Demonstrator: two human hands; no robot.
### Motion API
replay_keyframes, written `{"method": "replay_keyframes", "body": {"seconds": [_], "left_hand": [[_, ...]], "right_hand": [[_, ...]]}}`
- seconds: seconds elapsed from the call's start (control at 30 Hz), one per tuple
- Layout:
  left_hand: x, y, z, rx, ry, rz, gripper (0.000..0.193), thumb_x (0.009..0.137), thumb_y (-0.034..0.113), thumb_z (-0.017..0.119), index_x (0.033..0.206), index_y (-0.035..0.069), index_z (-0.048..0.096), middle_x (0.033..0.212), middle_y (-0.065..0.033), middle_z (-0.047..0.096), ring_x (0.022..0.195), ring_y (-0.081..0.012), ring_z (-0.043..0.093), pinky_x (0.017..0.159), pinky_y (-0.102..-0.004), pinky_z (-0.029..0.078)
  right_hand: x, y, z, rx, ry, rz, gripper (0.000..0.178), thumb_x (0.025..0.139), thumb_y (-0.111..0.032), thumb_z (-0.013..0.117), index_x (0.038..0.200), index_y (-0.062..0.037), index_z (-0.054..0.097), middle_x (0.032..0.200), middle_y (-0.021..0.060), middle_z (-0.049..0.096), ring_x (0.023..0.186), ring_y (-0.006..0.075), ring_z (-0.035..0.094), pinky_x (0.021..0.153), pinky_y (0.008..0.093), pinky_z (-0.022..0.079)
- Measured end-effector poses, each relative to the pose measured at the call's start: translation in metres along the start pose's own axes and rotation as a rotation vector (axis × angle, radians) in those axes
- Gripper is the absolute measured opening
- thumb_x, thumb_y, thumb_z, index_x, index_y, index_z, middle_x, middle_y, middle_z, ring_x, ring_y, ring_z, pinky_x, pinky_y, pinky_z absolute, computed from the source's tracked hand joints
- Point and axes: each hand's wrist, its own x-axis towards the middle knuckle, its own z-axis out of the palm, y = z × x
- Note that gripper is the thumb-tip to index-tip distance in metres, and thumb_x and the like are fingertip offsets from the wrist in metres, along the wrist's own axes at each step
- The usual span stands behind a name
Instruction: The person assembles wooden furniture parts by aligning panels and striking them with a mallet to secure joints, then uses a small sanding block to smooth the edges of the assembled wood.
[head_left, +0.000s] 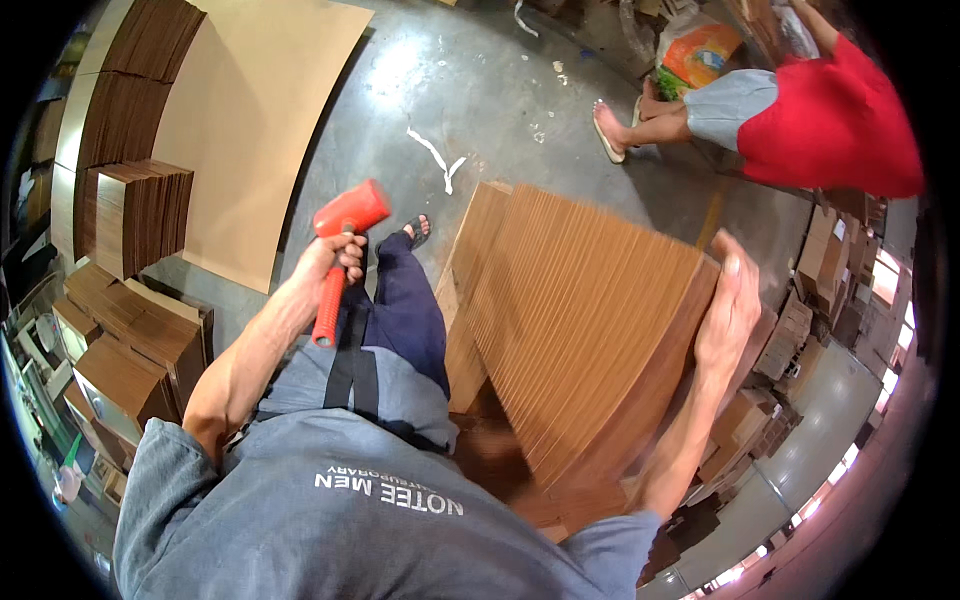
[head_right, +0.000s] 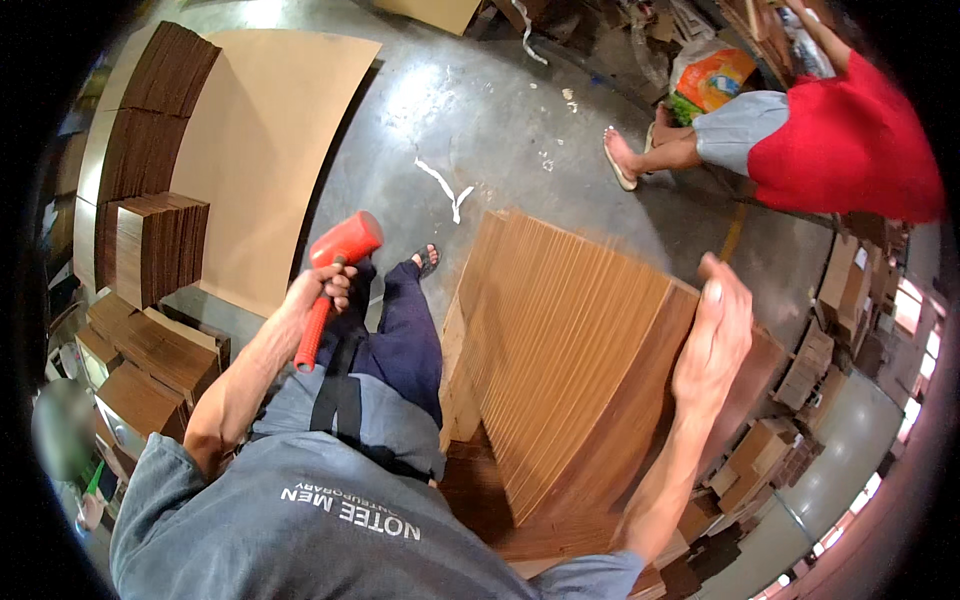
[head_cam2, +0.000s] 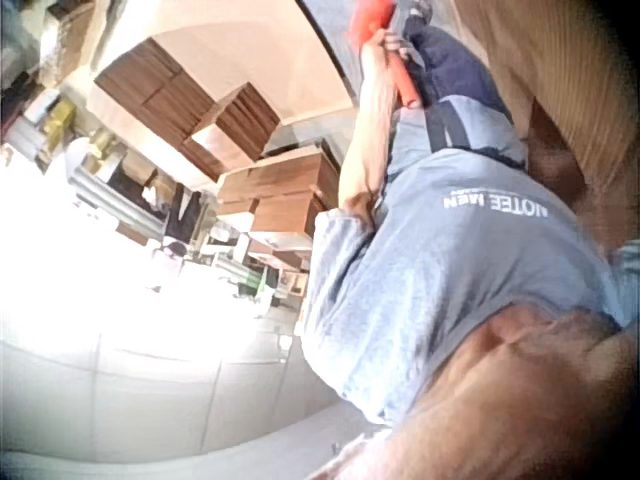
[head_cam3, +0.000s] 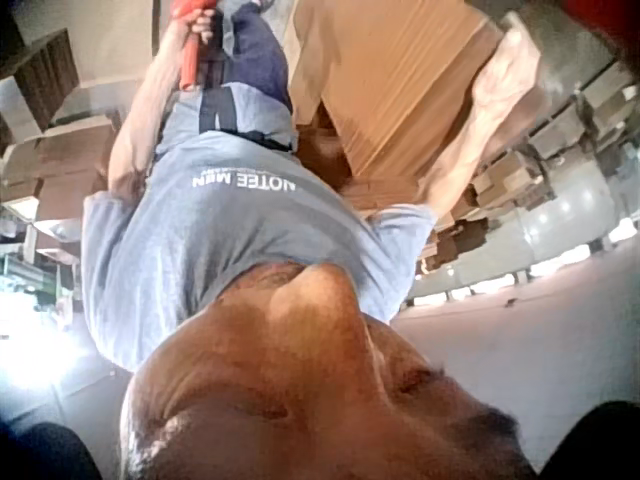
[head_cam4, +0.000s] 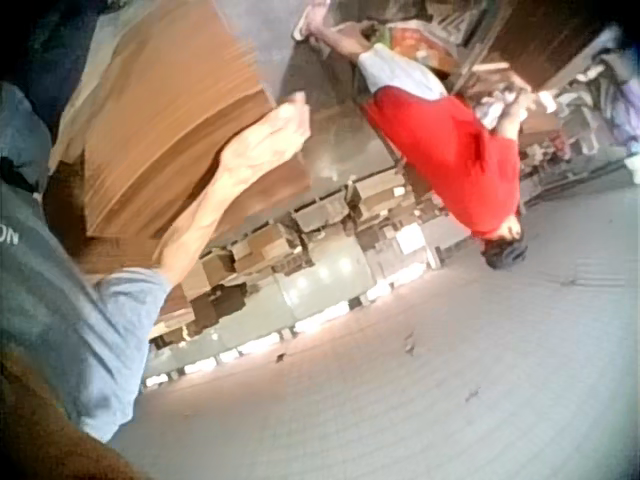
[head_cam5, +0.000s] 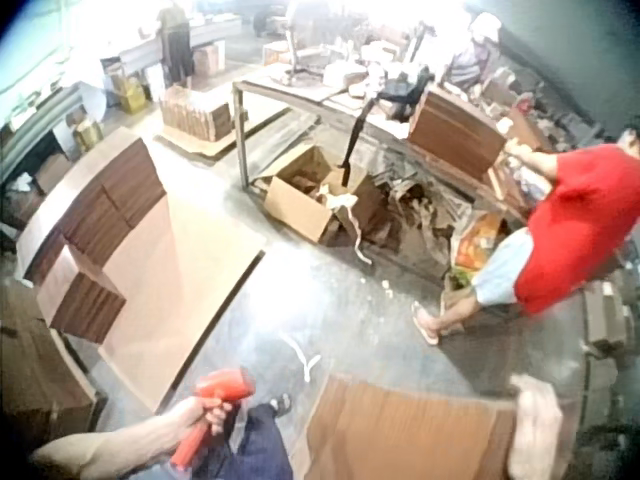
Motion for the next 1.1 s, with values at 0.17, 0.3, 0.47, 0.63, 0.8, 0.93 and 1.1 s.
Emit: {"method": "replay_keyframes", "body": {"seconds": [0.17, 0.3, 0.47, 0.63, 0.8, 0.93, 1.1], "left_hand": [[0.034, -0.038, 0.069, 0.027, 0.039, -0.141, 0.012, 0.096, 0.014, 0.044, 0.091, 0.004, 0.049, 0.061, 0.0049, 0.042, 0.047, -0.0058, 0.038, 0.045, -0.0243, 0.036], [0.058, -0.052, 0.111, 0.115, 0.131, -0.232, 0.006, 0.096, 0.012, 0.045, 0.093, 0.007, 0.047, 0.063, 0.0042, 0.042, 0.047, -0.0062, 0.038, 0.044, -0.0248, 0.036], [0.073, -0.053, 0.146, 0.250, 0.179, -0.254, 0.003, 0.094, 0.010, 0.046, 0.092, 0.012, 0.045, 0.066, 0.0031, 0.045, 0.048, -0.0068, 0.040, 0.044, -0.0257, 0.037], [0.077, -0.044, 0.169, 0.252, 0.210, -0.244, 0.003, 0.095, 0.011, 0.047, 0.094, 0.012, 0.045, 0.065, 0.0019, 0.045, 0.047, -0.0078, 0.040, 0.044, -0.0256, 0.037], [0.045, -0.036, 0.202, 0.252, 0.204, -0.204, 0.009, 0.098, 0.015, 0.045, 0.092, 0.009, 0.047, 0.063, 0.0041, 0.043, 0.047, -0.0064, 0.038, 0.045, -0.0236, 0.036], [0.038, -0.039, 0.220, 0.204, 0.230, -0.167, 0.009, 0.099, 0.016, 0.045, 0.093, 0.009, 0.047, 0.065, 0.0038, 0.043, 0.047, -0.0061, 0.038, 0.044, -0.0240, 0.036], [0.066, -0.009, 0.217, 0.671, 0.176, -0.216, 0.017, 0.099, 0.021, 0.047, 0.085, 0.010, 0.049, 0.066, 0.0024, 0.048, 0.045, -0.0058, 0.041, 0.042, -0.0235, 0.038]], "right_hand": [[0.004, -0.007, -0.004, -0.103, -0.081, -0.011, 0.042, 0.101, -0.025, 0.033, 0.113, 0.0015, 0.064, 0.099, 0.0158, 0.065, 0.096, 0.0296, 0.059, 0.090, 0.0392, 0.040], [0.015, -0.005, -0.002, -0.133, -0.115, -0.002, 0.047, 0.099, -0.030, 0.032, 0.107, 0.0034, 0.065, 0.092, 0.0153, 0.065, 0.088, 0.0296, 0.061, 0.089, 0.0414, 0.040], [0.020, 0.000, -0.013, -0.162, -0.227, 0.024, 0.053, 0.098, -0.034, 0.030, 0.105, 0.0028, 0.066, 0.094, 0.0163, 0.066, 0.089, 0.0322, 0.063, 0.090, 0.0476, 0.041], [0.019, -0.004, -0.011, -0.159, -0.254, 0.133, 0.066, 0.098, -0.049, 0.025, 0.104, 0.0023, 0.066, 0.097, 0.0174, 0.065, 0.095, 0.0350, 0.060, 0.093, 0.0495, 0.039], [0.022, -0.002, -0.013, -0.173, -0.314, 0.082, 0.065, 0.100, -0.046, 0.021, 0.105, 0.0013, 0.065, 0.098, 0.0165, 0.065, 0.095, 0.0340, 0.061, 0.093, 0.0514, 0.039], [0.020, 0.001, -0.014, -0.185, -0.351, 0.073, 0.066, 0.100, -0.047, 0.018, 0.105, 0.0005, 0.065, 0.097, 0.0155, 0.065, 0.095, 0.0340, 0.061, 0.093, 0.0524, 0.039], [0.020, -0.003, -0.017, -0.186, -0.379, 0.086, 0.069, 0.099, -0.049, 0.015, 0.103, -0.0010, 0.064, 0.097, 0.0152, 0.065, 0.096, 0.0341, 0.061, 0.095, 0.0539, 0.038]]}}
